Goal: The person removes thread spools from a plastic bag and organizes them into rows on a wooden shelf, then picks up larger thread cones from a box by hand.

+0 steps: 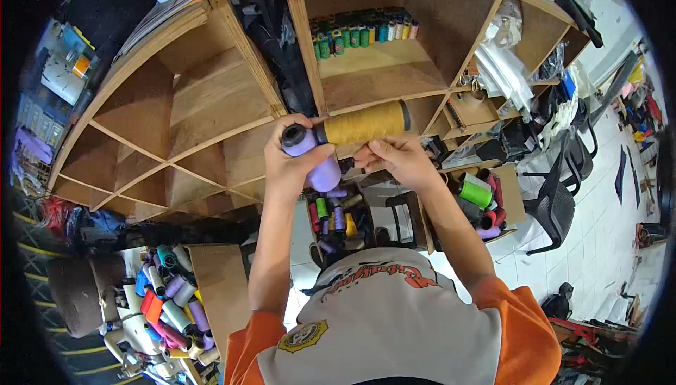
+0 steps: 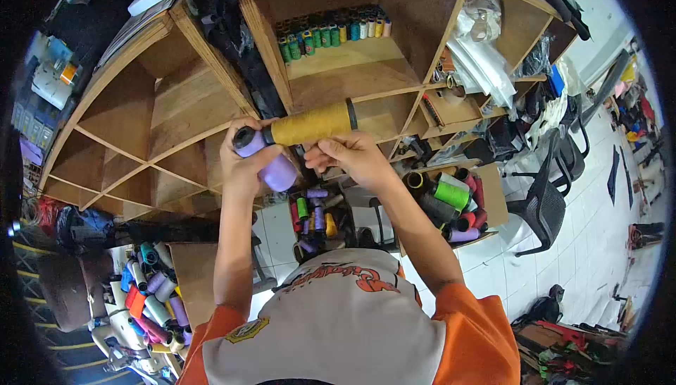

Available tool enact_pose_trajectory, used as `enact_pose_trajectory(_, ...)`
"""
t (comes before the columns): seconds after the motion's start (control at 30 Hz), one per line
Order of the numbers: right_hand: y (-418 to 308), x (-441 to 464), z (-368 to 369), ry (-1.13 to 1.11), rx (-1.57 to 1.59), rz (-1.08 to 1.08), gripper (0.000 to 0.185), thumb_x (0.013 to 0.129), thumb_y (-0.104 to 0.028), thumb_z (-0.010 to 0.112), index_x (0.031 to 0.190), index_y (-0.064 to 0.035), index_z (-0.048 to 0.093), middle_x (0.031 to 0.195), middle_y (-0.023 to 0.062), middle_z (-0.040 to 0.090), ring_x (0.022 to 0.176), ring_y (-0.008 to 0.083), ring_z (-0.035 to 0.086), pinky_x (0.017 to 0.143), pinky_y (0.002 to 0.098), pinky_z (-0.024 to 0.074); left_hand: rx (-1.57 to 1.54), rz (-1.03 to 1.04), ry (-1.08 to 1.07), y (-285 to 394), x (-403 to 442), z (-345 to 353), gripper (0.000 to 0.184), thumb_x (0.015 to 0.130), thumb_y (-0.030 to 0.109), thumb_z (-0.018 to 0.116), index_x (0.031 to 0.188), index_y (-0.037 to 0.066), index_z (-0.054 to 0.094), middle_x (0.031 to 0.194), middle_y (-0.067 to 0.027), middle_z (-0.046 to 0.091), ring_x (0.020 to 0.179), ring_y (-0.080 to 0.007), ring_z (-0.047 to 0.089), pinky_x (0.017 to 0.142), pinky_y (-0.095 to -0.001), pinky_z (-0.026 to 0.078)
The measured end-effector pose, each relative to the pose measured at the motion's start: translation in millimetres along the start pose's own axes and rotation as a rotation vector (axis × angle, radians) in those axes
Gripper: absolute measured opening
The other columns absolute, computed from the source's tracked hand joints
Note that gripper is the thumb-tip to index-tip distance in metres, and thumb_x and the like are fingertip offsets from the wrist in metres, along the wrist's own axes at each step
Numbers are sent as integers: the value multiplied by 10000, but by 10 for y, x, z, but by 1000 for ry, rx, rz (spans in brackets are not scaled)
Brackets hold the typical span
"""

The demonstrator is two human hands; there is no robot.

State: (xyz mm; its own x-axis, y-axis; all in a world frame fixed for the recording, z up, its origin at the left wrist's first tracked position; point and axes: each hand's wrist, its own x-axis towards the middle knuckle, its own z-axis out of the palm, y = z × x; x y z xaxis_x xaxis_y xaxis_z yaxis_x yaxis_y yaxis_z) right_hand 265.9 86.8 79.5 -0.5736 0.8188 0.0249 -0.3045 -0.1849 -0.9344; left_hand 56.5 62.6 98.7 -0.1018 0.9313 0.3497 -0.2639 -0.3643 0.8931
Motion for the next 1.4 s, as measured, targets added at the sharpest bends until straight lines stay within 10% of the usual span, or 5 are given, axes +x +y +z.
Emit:
enact_pose_trajectory(0.2,-149,0,52,184,605,320,336,905,-271,566,1095,6,560,972,128,644,918,221,634,820,327,527,819,400,-211,106,-80,151,344,582,-56,709,886,39,580,1016,-105,644,969,-231,615,806,-337,481)
enact_pose_trajectory(0.5,308,76,-213,350,283,204,244,840,-228,665,972,-28,617,783,55,660,648,114,609,634,232,504,1321,855,-444,-40,-173,186,226,662,95,630,886,73,618,1014,-49,621,960,-247,585,748,-364,491)
enact_pose_trajectory(0.63,238,4,-209,576,-442,-106,308,796,-143,682,1013,62,604,736,62,649,649,127,611,626,238,492,1206,608,-382,-45,-175,128,282,610,4,649,881,61,600,1023,-63,637,944,-258,608,759,-357,492)
enact_pose_trajectory(0.93,103,110,-343,-63,-1238,-363,602,682,-337,750,1177,-60,549,1110,145,597,1035,330,559,852,375,450,709,72,-253,-160,-162,113,337,623,-65,679,913,46,548,1029,-101,655,953,-251,632,829,-322,483)
enact_pose_trajectory(1.4,-76,464,-584,-621,-605,217,532,779,-320,709,1124,62,575,971,106,659,845,119,587,780,264,461,392,-167,-534,-16,134,-98,333,631,-79,690,896,35,525,1016,-113,638,959,-155,574,857,-287,434)
